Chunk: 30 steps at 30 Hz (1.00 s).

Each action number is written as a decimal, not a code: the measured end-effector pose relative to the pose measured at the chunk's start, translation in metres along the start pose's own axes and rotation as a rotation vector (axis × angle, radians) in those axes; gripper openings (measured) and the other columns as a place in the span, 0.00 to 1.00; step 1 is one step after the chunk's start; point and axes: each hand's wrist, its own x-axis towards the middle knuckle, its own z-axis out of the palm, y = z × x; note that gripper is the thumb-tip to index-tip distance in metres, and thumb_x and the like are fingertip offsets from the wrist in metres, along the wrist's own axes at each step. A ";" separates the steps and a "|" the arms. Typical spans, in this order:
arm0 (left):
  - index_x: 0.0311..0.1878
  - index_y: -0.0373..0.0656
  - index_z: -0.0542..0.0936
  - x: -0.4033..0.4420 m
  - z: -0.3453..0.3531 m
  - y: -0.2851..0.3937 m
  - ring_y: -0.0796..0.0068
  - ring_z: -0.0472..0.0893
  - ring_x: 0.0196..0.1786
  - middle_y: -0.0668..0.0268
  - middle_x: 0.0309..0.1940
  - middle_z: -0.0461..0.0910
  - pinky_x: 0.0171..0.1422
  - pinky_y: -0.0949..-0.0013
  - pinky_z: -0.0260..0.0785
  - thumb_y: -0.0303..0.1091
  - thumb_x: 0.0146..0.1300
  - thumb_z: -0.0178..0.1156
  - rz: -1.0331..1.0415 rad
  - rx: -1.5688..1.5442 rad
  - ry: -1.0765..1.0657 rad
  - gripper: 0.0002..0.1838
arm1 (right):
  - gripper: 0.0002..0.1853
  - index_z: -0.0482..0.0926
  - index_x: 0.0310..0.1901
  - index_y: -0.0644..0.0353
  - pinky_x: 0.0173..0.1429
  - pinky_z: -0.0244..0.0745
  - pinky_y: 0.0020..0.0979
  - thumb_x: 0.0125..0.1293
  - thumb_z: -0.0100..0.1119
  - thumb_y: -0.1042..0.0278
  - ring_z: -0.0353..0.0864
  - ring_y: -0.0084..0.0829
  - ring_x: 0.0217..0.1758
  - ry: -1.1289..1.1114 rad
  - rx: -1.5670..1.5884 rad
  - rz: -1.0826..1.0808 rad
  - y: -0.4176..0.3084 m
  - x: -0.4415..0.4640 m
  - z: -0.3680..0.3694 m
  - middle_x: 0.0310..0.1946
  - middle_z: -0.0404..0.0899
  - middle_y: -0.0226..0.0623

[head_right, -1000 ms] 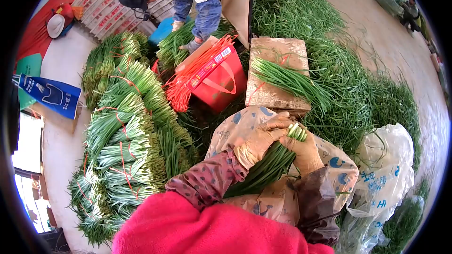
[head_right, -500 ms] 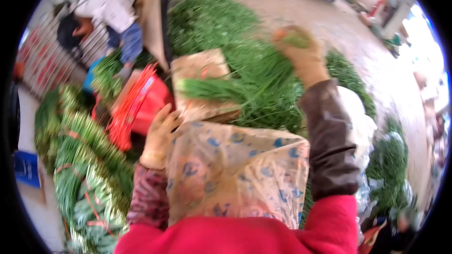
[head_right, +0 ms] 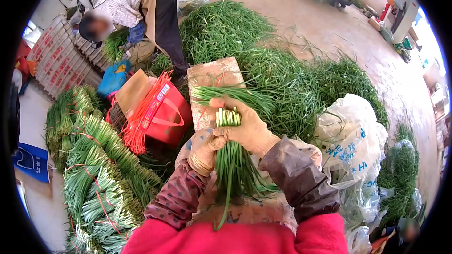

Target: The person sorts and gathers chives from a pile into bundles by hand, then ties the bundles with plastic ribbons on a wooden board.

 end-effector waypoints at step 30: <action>0.60 0.49 0.70 0.022 -0.055 0.060 0.62 0.80 0.43 0.59 0.39 0.79 0.53 0.49 0.76 0.22 0.62 0.55 0.419 -0.100 0.394 0.23 | 0.36 0.64 0.66 0.57 0.60 0.73 0.38 0.58 0.66 0.57 0.78 0.46 0.56 -0.056 -1.255 -0.129 0.018 -0.005 -0.045 0.59 0.74 0.48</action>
